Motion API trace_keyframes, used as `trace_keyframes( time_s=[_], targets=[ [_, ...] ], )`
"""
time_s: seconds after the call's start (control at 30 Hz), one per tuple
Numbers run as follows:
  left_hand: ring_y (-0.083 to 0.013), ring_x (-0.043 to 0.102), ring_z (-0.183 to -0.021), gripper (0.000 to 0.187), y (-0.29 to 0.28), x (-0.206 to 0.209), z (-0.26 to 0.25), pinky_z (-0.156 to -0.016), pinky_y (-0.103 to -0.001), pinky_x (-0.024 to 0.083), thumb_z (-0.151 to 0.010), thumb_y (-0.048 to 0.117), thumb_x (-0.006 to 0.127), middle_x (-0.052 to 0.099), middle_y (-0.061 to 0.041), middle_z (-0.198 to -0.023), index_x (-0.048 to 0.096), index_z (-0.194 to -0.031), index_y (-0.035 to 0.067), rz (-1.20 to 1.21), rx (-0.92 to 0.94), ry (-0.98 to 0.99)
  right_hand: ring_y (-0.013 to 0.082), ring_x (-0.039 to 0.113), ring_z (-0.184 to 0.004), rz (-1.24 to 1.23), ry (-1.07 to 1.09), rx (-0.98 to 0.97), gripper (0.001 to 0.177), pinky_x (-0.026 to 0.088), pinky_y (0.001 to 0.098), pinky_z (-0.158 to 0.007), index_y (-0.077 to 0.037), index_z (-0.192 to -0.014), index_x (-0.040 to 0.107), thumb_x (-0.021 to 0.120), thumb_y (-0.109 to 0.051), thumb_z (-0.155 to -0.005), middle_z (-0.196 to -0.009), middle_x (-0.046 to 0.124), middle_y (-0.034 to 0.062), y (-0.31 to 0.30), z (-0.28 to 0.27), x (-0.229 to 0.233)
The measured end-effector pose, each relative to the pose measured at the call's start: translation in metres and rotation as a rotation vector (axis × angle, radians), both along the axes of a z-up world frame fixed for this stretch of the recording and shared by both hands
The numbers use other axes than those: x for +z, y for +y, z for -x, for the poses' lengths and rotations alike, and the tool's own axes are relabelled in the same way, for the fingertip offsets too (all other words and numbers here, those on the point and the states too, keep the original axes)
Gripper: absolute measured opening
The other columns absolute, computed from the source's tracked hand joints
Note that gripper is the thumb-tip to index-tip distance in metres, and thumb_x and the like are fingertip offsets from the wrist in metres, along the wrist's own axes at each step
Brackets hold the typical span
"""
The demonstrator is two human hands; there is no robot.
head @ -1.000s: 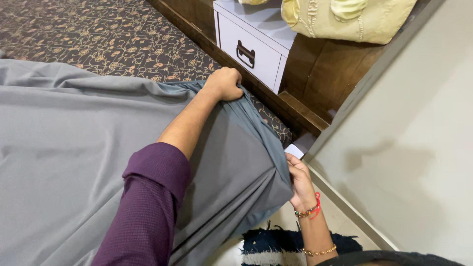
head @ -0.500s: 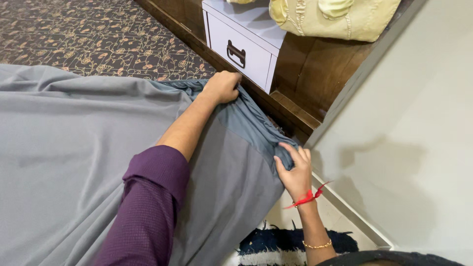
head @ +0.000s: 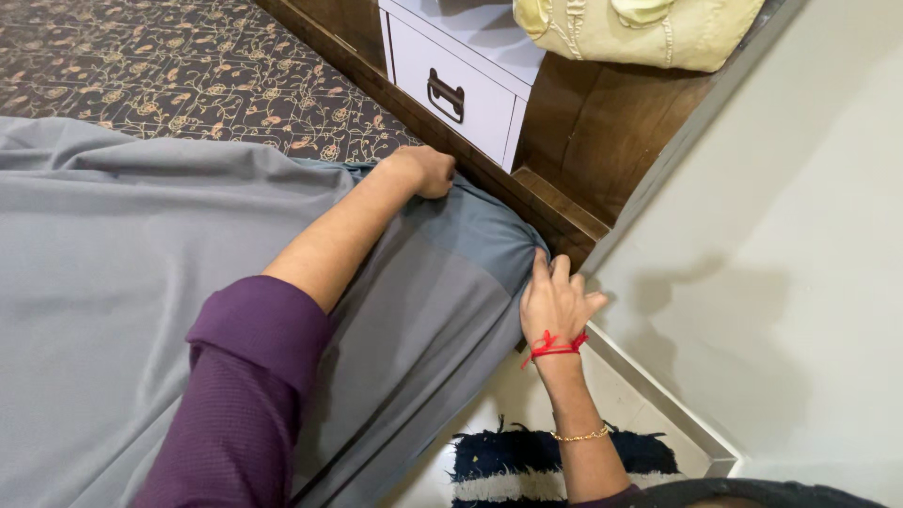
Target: The person spreads a grey bedsheet over a mattress and tucks the edges into the bed frame by hand.
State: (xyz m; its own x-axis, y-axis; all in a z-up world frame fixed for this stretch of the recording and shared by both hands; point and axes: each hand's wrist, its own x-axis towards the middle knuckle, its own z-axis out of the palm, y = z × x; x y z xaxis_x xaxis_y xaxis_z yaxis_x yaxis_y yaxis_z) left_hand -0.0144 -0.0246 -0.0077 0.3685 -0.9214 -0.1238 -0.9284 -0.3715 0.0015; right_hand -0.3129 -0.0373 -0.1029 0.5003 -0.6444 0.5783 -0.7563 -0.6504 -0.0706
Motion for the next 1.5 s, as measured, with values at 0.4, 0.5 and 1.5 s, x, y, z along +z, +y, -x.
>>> trace_keyframes(
  time_s=[0.4, 0.5, 1.5],
  targets=[
    [-0.0452, 0.057, -0.122, 0.078, 0.003, -0.042, 0.073, -0.096, -0.061, 0.046, -0.089, 0.069, 0.055, 0.063, -0.028, -0.126, 0.070, -0.119, -0.002, 0.312, -0.205, -0.050, 0.0471, 0.069, -0.087, -0.533, 0.092, 0.084, 0.044, 0.055, 0.0577, -0.078, -0.010, -0.130, 0.064, 0.051, -0.020, -0.089, -0.094, 0.073, 0.0273, -0.027, -0.015, -0.007],
    [-0.0416, 0.062, -0.122, 0.077, 0.000, -0.032, 0.066, -0.103, -0.055, 0.048, -0.093, 0.070, 0.045, 0.067, -0.025, -0.127, 0.072, -0.121, 0.004, 0.191, -0.127, 0.082, 0.0456, 0.069, -0.086, -0.647, -0.019, 0.182, 0.038, 0.054, 0.0551, -0.077, -0.006, -0.117, 0.071, 0.052, -0.020, -0.087, -0.094, 0.073, 0.0293, -0.051, -0.020, -0.016],
    [-0.0254, 0.052, -0.133, 0.061, -0.028, -0.054, -0.002, -0.116, -0.055, 0.025, -0.096, 0.056, 0.034, 0.068, -0.007, -0.133, 0.076, -0.120, 0.019, 0.047, -0.133, 0.041, 0.0239, 0.054, -0.122, -0.163, 0.260, 0.369, 0.035, 0.042, 0.0523, -0.088, -0.004, -0.096, 0.077, 0.061, -0.034, -0.085, -0.117, 0.072, 0.0048, -0.006, 0.009, 0.010]
  ],
)
